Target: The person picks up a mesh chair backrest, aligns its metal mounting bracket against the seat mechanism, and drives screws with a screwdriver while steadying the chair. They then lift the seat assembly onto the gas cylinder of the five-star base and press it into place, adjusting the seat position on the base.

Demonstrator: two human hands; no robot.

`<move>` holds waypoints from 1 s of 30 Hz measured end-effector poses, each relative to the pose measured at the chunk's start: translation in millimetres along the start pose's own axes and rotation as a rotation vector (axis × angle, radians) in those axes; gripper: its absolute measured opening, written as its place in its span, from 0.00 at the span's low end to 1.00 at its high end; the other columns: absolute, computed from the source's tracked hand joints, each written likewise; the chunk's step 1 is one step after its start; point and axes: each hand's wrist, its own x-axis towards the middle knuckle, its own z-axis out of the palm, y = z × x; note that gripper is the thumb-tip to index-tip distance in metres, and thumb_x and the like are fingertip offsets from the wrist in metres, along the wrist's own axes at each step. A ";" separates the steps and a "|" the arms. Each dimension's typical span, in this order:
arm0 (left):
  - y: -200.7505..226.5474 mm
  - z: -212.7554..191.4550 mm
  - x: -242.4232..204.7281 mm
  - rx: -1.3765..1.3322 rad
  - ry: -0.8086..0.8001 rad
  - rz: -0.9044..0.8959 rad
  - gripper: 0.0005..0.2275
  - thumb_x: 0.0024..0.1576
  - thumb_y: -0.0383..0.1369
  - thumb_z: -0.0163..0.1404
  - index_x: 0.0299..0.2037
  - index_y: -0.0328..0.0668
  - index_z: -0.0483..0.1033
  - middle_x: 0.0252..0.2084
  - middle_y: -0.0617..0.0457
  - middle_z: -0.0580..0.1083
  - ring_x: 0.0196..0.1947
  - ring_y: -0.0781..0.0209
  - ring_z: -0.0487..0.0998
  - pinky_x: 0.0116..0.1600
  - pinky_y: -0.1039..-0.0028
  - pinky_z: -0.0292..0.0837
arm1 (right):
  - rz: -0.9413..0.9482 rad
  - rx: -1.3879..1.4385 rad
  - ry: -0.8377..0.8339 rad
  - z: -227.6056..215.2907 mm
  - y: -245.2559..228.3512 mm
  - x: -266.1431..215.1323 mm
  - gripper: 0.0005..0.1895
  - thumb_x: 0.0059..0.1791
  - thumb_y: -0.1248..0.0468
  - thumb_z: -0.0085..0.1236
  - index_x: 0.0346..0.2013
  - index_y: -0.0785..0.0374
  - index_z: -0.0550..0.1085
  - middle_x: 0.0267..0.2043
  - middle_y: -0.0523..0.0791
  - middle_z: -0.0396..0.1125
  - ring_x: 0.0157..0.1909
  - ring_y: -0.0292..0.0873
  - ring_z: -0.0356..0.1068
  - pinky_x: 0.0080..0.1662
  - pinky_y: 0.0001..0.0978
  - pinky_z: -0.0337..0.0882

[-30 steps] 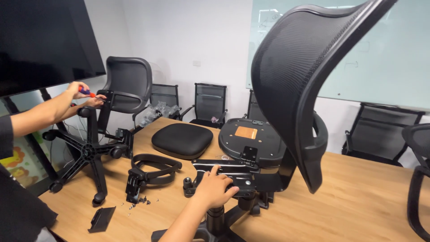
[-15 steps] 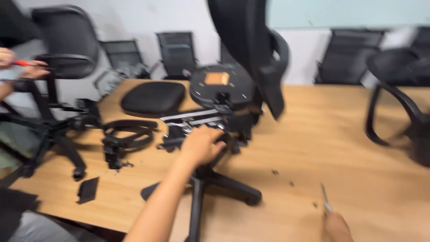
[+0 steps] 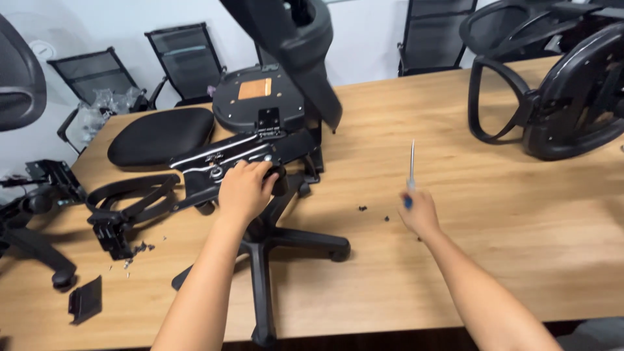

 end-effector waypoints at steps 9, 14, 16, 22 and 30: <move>32.6 -1.5 0.1 -0.034 0.093 0.021 0.09 0.55 0.39 0.57 0.41 0.46 0.81 0.37 0.55 0.79 0.40 0.49 0.76 0.44 0.60 0.70 | -0.100 1.095 -0.078 -101.4 -266.3 112.9 0.20 0.58 0.54 0.46 0.56 0.64 0.75 0.33 0.45 0.67 0.27 0.36 0.67 0.29 0.32 0.71; 55.6 4.6 3.8 -0.020 0.089 -0.035 0.09 0.57 0.40 0.56 0.39 0.46 0.80 0.36 0.55 0.78 0.41 0.50 0.75 0.45 0.61 0.70 | -0.040 1.197 -0.164 -130.9 -291.2 97.3 0.28 0.58 0.47 0.48 0.61 0.68 0.72 0.42 0.42 0.69 0.28 0.34 0.68 0.29 0.29 0.73; 64.1 13.6 6.3 -0.011 0.084 -0.072 0.09 0.57 0.40 0.55 0.39 0.46 0.80 0.35 0.55 0.78 0.41 0.51 0.75 0.45 0.61 0.69 | -0.102 1.155 -0.176 -132.2 -295.3 93.5 0.32 0.59 0.44 0.46 0.64 0.69 0.71 0.37 0.47 0.65 0.30 0.34 0.68 0.30 0.28 0.72; 73.1 24.2 11.7 -0.005 0.036 -0.078 0.09 0.57 0.40 0.55 0.39 0.44 0.78 0.36 0.53 0.78 0.44 0.52 0.76 0.47 0.60 0.69 | -0.141 0.677 0.084 -117.2 -311.6 119.8 0.36 0.50 0.49 0.71 0.61 0.71 0.69 0.48 0.48 0.61 0.35 0.33 0.70 0.25 0.25 0.74; 32.2 -49.3 13.8 -0.215 -0.326 0.028 0.18 0.52 0.46 0.60 0.44 0.41 0.80 0.43 0.45 0.77 0.44 0.43 0.79 0.48 0.55 0.74 | -0.412 0.448 0.148 -74.3 -291.1 77.3 0.16 0.49 0.61 0.72 0.48 0.63 0.79 0.47 0.48 0.68 0.48 0.46 0.71 0.52 0.38 0.72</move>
